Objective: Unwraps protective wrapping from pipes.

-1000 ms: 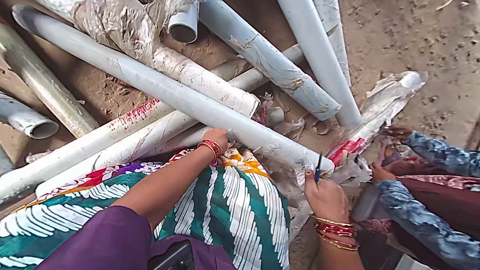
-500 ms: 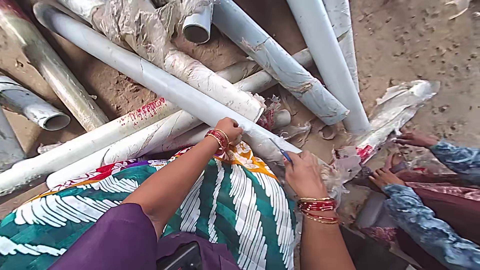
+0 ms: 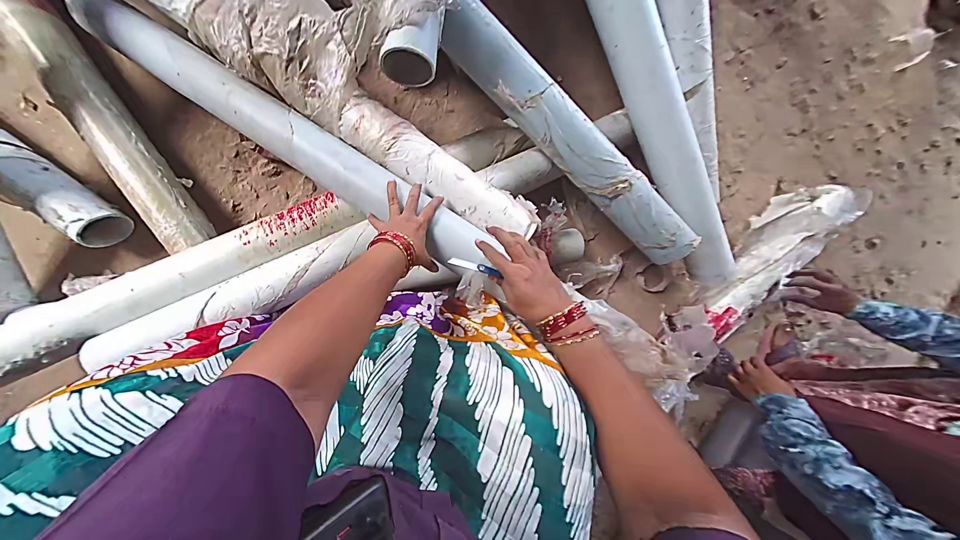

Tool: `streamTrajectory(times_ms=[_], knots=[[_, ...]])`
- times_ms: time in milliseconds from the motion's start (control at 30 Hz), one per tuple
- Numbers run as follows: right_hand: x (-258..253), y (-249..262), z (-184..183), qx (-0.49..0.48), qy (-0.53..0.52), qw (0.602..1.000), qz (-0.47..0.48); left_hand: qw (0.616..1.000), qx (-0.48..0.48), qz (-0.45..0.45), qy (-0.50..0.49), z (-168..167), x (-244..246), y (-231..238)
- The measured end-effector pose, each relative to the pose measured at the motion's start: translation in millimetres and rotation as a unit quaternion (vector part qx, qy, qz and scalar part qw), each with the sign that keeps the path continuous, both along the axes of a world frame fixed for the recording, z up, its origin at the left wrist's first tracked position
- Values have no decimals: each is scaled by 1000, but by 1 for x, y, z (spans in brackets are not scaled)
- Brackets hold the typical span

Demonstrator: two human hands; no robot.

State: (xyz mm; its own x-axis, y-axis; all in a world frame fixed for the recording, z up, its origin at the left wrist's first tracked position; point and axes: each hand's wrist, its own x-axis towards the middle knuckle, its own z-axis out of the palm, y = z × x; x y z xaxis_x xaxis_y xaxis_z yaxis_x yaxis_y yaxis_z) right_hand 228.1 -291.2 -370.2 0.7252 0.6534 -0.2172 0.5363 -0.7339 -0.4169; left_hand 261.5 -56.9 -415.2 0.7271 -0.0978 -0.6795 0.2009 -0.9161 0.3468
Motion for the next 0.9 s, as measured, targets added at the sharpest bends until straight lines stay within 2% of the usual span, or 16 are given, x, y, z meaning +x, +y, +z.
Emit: streamTrajectory(times_ms=[100, 200, 267, 467, 767, 900], knots=[[-4, 8, -25, 42, -30, 999, 20, 1000, -8, -4, 7, -2, 10, 2], [-2, 12, -41, 160, -25, 985, -56, 1000, -17, -20, 10, -6, 21, 5], [8, 17, -37, 164, 44, 982, -86, 1000, -21, -17, 5, -11, 24, 6], [18, 15, -18, 150, 209, 962, -92, 999, -18, -33, -7, -11, 26, 8], [-27, -31, 16, 179, 211, 952, -130, 999, -26, -42, -13, -9, 26, 9], [-61, -69, 40, 252, 258, 902, -237, 999, -31, -37, -11, -8, 30, 8]])
